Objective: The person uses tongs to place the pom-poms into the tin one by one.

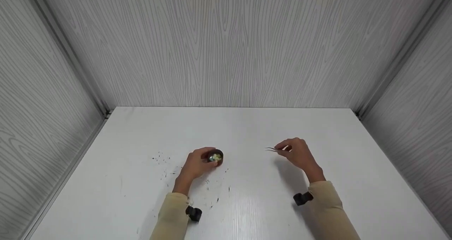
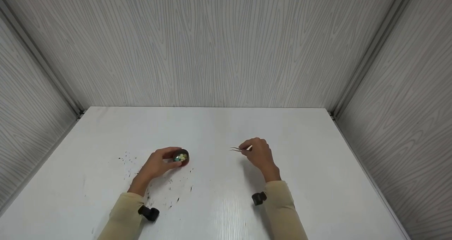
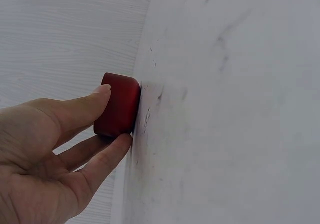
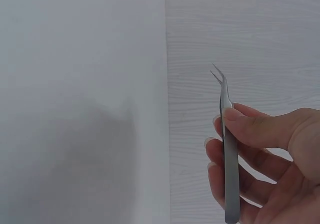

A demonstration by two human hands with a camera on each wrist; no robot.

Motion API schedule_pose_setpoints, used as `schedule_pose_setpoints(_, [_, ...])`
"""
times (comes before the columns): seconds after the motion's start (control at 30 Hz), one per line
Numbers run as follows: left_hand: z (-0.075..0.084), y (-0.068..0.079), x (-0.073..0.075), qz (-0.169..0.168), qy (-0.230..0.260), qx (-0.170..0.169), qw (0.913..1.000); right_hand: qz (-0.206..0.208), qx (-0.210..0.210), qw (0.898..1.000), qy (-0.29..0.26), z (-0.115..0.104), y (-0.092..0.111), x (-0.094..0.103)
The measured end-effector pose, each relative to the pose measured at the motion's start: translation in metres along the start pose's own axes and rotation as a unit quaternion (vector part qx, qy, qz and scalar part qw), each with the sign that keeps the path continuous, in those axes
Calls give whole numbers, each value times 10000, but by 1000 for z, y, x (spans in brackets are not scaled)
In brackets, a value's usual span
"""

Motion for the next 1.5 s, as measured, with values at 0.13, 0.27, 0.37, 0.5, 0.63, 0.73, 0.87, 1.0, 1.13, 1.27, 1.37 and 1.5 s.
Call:
schedule_pose_setpoints(0.13, [2, 1, 1, 10, -3, -1, 10000, 9, -195, 9998, 60, 11, 1, 1])
schedule_pose_setpoints(0.27, [1, 2, 0, 22, -67, 23, 10000, -14, -430, 9990, 95, 22, 2, 4])
schedule_pose_setpoints(0.37, [1, 2, 0, 29, -130, 61, 9999, -42, -606, 9981, 120, 31, 5, 8])
schedule_pose_setpoints(0.5, [1, 2, -1, 18, -159, 69, 9998, -31, -853, 9962, 166, 43, 8, 14])
schedule_pose_setpoints(0.63, [2, 1, -1, -1, -139, -14, 9999, 10, -1082, 9939, 235, 55, 12, 17])
schedule_pose_setpoints(0.73, [1, 1, 0, 1, -78, -5, 10000, 63, -1206, 9923, 283, 63, 14, 18])
schedule_pose_setpoints(0.87, [0, 0, 0, 31, -31, 40, 10000, 79, -1328, 9905, 342, 72, 16, 21])
schedule_pose_setpoints(1.0, [-1, 0, 0, 15, -41, 25, 10000, 95, -1415, 9892, 376, 80, 19, 24])
schedule_pose_setpoints(1.13, [0, 1, 0, 9, -25, 29, 10000, 92, -1590, 9863, 437, 91, 23, 27])
schedule_pose_setpoints(1.27, [0, 1, 0, 17, -21, 38, 10000, -44, -1956, 9792, 536, 101, 29, 30])
schedule_pose_setpoints(1.37, [0, 1, -1, 18, -18, 53, 10000, -118, -2191, 9741, 540, 107, 34, 32])
schedule_pose_setpoints(1.5, [1, 1, -1, 14, -47, 25, 10000, -131, -2416, 9690, 501, 114, 40, 36])
Point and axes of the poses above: each hand's wrist, its own y-axis away from the middle knuckle, its own x-axis out of the back of the hand, z = x × y, the point moved 5 cm from there along -y, towards the middle knuckle, and after that the axes turned 11 degrees about y, right-handed, at the moved point
